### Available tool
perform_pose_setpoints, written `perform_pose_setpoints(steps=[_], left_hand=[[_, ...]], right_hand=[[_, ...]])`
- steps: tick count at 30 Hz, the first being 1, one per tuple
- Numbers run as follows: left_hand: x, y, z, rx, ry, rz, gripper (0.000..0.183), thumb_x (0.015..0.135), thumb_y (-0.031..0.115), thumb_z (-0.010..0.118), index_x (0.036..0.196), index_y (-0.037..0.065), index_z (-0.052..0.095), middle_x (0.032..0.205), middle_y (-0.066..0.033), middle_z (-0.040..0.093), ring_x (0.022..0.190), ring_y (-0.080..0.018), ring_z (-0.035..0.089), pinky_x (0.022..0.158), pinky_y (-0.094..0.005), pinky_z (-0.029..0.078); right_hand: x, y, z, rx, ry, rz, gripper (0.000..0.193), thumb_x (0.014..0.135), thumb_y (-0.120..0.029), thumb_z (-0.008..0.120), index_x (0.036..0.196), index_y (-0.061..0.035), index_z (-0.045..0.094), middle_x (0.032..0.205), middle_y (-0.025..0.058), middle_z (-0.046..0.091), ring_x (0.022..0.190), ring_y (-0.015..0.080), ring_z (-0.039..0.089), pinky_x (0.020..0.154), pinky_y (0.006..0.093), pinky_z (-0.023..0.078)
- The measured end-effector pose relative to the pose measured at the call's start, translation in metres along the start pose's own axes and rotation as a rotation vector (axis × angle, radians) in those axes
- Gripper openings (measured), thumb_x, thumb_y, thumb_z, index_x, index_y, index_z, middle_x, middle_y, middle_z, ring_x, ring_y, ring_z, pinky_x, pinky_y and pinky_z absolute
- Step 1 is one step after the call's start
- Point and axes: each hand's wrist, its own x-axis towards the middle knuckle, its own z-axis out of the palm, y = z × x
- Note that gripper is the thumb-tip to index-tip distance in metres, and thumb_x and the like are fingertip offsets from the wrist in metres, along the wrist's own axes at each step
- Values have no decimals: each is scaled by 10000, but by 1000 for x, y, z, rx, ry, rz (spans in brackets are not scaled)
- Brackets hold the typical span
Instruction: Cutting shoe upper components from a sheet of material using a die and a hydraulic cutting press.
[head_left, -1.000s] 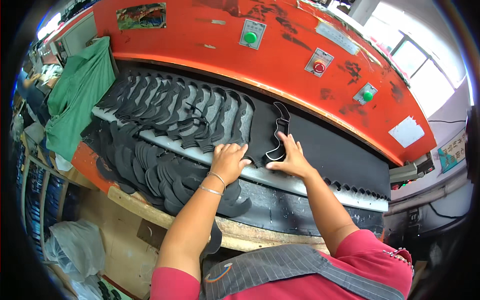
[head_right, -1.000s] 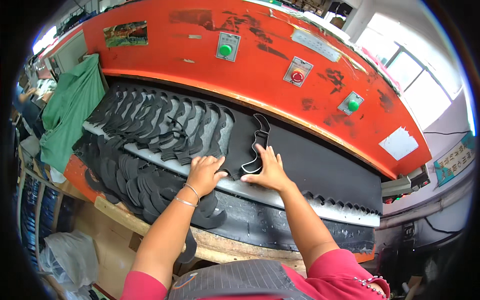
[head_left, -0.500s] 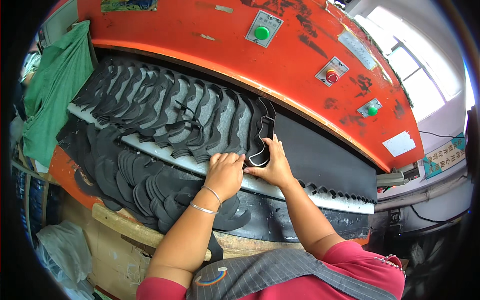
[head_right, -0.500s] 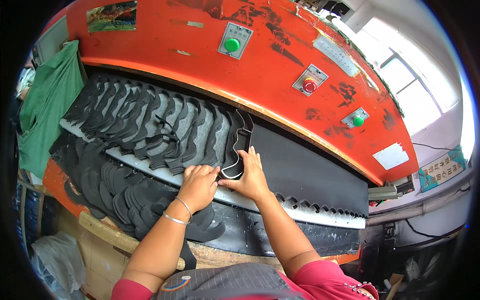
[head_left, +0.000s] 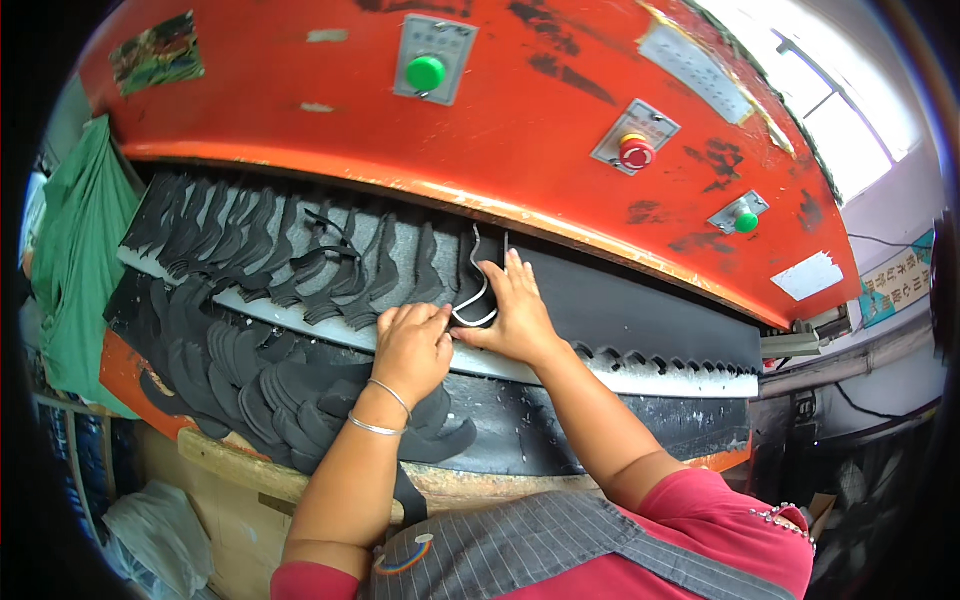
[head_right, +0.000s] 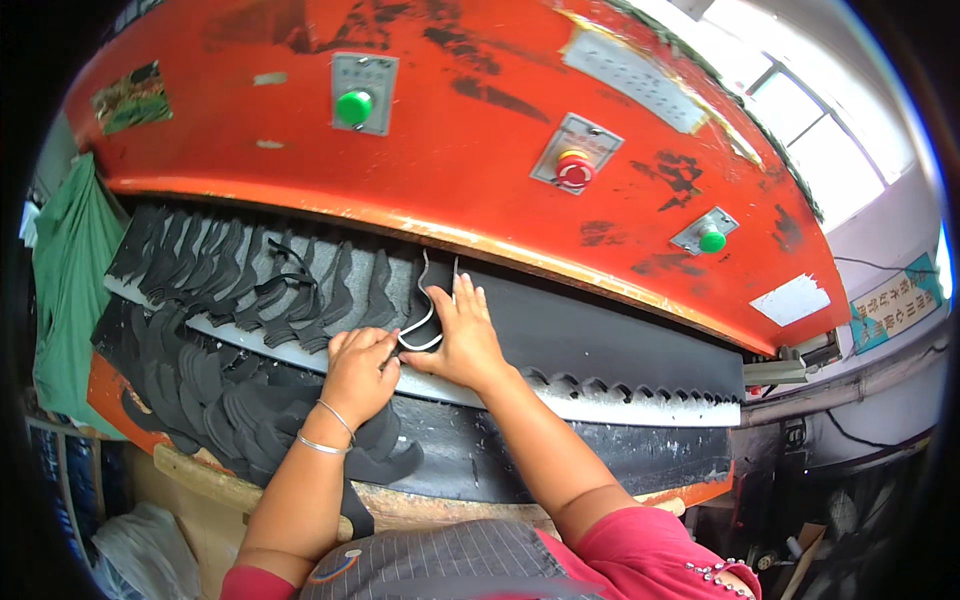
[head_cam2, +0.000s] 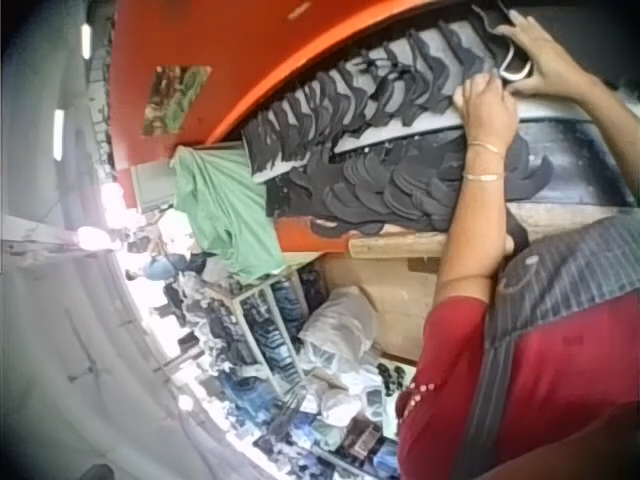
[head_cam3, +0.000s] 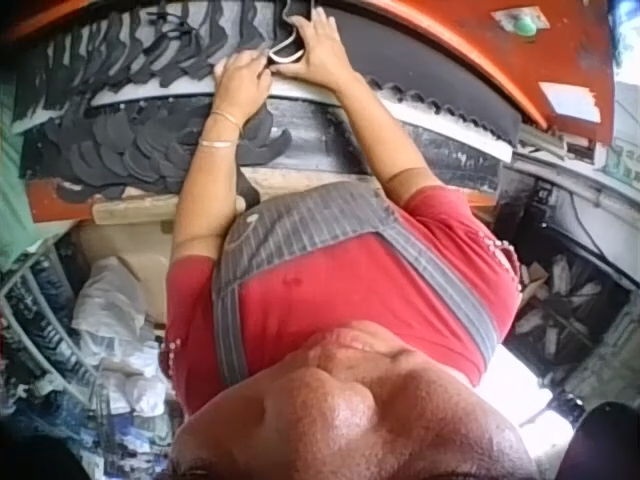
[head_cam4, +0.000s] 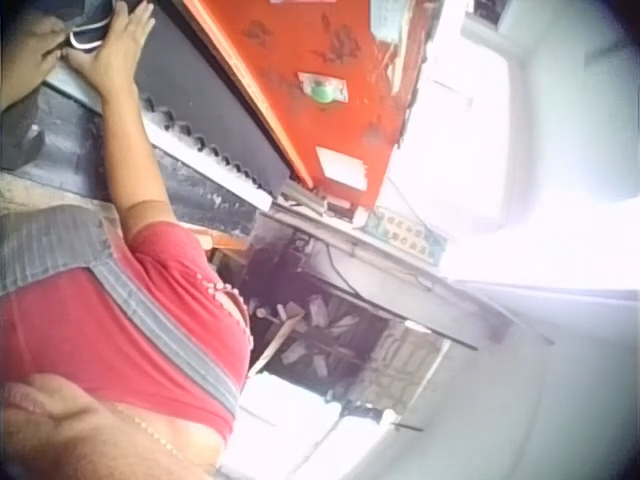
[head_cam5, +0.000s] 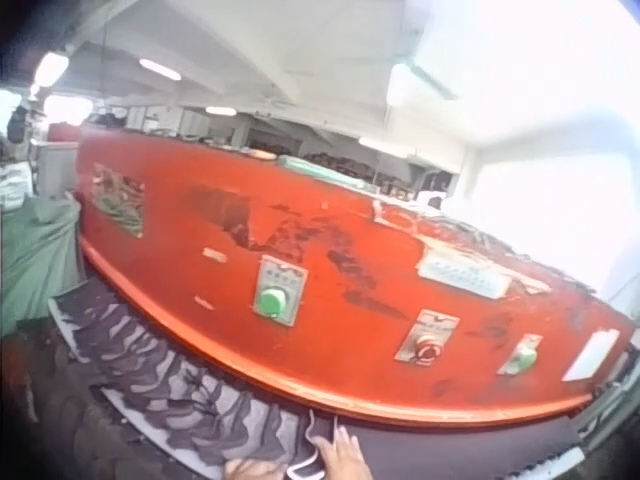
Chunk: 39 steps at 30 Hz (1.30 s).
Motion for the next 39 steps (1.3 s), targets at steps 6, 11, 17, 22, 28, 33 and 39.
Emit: perform_pose_setpoints(steps=[6, 11, 17, 22, 28, 33, 39], left_hand=[[-8, 0, -15, 48, 35, 35, 359, 778, 141, 675, 1118, 26, 656, 1093, -113, 626, 1014, -276, 578, 921, -397, 394], [47, 63, -123, -295, 507, 0, 145, 882, 88, 625, 978, -14, 662, 959, -123, 646, 943, -269, 608, 797, -321, 485], [109, 65, -170, 272, 861, 435, 202, 948, 87, 513, 781, 4, 588, 745, -93, 519, 700, -196, 496, 647, -322, 411], [105, 79, -184, 10, 452, 102, 284, 930, 136, 548, 694, -2, 474, 679, -153, 483, 619, -320, 471, 576, -398, 393], [-32, 131, -91, -155, -225, 99, 256, 795, 322, 705, 890, 85, 686, 877, -119, 644, 863, -316, 612, 767, -415, 500], [-88, 167, -57, 124, -353, 185, 639, 694, 306, 779, 1217, 13, 557, 1066, -126, 594, 1057, -286, 546, 948, -388, 408], [-106, 165, -26, 226, -236, 130, 443, 671, 229, 782, 1052, 76, 614, 952, -87, 579, 967, -281, 553, 874, -387, 419]], right_hand=[[-48, -18, -52, 184, 124, -75, 978, 593, -502, 832, 1355, -31, 438, 1358, 265, 470, 1279, 421, 435, 1071, 502, 331], [-81, 20, -200, 99, 997, -154, 573, 870, -387, 663, 1250, 23, 538, 1335, 191, 511, 1299, 345, 430, 1103, 469, 280], [-37, 79, -277, -277, 1499, -54, 632, 991, -512, 349, 1332, 9, 456, 1474, 197, 342, 1399, 368, 235, 1133, 515, 118], [-38, 70, -277, -394, 1426, -83, 421, 963, -259, 465, 1294, 1, 482, 1419, 200, 390, 1369, 357, 287, 1117, 495, 193], [-154, 27, -161, 131, 309, 35, 396, 780, -236, 728, 1099, -34, 609, 1078, 163, 620, 1025, 323, 576, 917, 440, 429], [-217, -48, -139, -34, -8, -41, 649, 719, -426, 760, 1187, -20, 566, 1097, 139, 609, 1011, 318, 566, 885, 435, 433], [-237, -48, -104, -145, -9, 131, 514, 693, -296, 782, 1106, -57, 592, 982, 137, 601, 944, 311, 579, 817, 399, 471]])
